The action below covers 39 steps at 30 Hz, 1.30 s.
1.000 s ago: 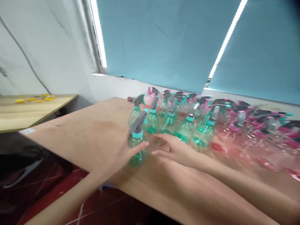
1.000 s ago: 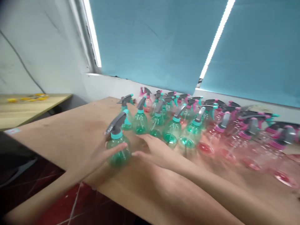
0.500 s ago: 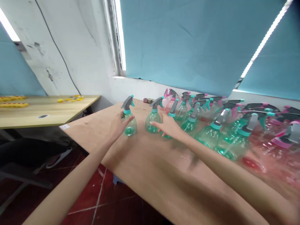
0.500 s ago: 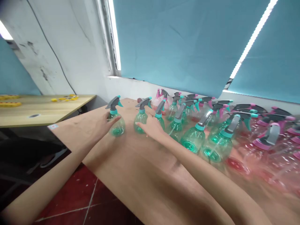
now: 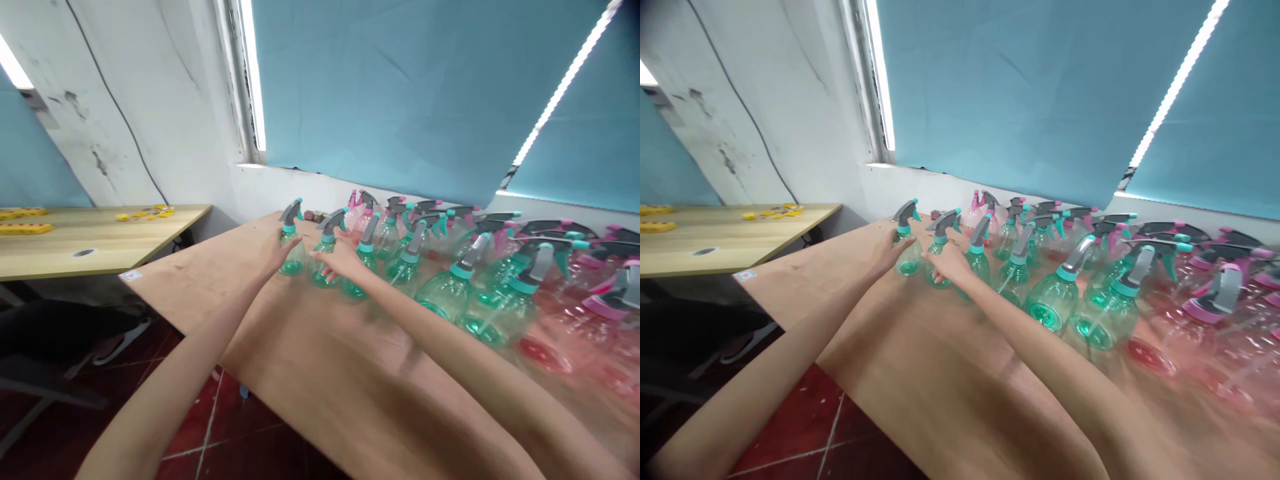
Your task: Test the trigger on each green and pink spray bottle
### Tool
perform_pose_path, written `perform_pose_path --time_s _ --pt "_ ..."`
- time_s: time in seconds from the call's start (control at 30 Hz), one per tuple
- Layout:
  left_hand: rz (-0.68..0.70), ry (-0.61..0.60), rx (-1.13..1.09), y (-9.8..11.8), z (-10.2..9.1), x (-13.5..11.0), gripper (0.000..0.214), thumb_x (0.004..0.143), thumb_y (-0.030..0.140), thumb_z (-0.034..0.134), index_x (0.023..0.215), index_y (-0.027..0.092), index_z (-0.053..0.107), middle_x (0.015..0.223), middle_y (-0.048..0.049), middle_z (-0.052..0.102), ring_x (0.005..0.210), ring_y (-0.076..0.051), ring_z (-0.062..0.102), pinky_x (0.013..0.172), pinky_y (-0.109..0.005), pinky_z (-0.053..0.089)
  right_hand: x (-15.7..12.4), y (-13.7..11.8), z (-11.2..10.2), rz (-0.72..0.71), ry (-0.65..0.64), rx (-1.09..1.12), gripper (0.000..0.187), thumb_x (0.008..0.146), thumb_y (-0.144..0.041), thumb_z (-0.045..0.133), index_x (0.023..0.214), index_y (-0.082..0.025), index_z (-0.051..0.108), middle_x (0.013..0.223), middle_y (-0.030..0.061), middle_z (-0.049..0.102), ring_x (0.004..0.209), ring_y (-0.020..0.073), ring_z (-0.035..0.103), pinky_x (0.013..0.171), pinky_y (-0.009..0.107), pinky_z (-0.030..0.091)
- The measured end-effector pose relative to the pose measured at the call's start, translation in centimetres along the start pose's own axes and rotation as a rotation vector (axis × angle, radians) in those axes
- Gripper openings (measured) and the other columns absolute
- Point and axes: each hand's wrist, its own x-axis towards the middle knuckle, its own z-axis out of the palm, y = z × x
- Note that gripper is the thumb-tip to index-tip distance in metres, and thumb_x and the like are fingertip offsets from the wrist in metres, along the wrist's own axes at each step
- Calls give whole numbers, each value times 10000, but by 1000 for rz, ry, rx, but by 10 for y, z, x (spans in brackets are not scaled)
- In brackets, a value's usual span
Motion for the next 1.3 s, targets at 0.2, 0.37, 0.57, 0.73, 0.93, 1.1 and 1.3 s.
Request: perform_pose_path --time_s 0.2,0.37,0.57,0.73,0.93,1.1,1.3 --pt "10 -10 -19 6 7 -2 345 939 336 593 1231 155 570 1234 -103 605 1056 -242 625 889 -452 540 2 3 3 63 6 -19 606 892 -368 651 1364 -100 382 1113 184 651 563 152 664 448 267 562" --pt "6 -4 -42 7 10 -2 434 879 463 617 1208 181 601 1201 -98 670 1140 -306 602 973 -411 468 1 3 2 107 -7 -45 349 955 -352 595 1242 -157 551 1098 78 643 798 168 667 654 325 584" --pt "-17 -14 -78 7 8 -3 583 839 524 612 1288 158 542 1320 -152 616 1218 -325 567 1002 -400 432 0 2 0 95 -3 -77 669 896 -412 650 1389 -72 351 885 126 690 518 161 650 459 272 538" --pt "-71 16 -102 5 -2 -19 751 829 549 594 1398 95 411 1427 -251 483 1316 -346 482 1059 -451 384 -10 -2 -3 49 -18 -118 747 858 -458 671 1377 -38 336 814 131 701 512 203 674 465 295 537" --pt "-18 79 -148 9 -25 -78 582 861 514 558 1297 136 484 1387 -193 509 1302 -306 485 1070 -455 396 -48 -8 -6 -37 -31 -253 662 858 -470 651 1335 -71 422 883 167 723 747 309 715 651 405 552" --pt "57 -102 -230 39 -29 -133 528 855 532 586 1262 201 529 1290 -120 600 1146 -297 608 984 -477 487 -109 -2 -19 -163 -48 -332 670 836 -521 650 1355 -154 438 1253 187 626 1131 374 606 887 460 472" --pt "176 -395 -477 115 -9 -173 627 783 442 702 1320 244 446 1276 -100 582 1140 -297 592 925 -441 519 -194 17 -49 -241 -35 -462 457 857 -492 623 1201 -202 542 1115 106 678 965 321 668 727 388 483"
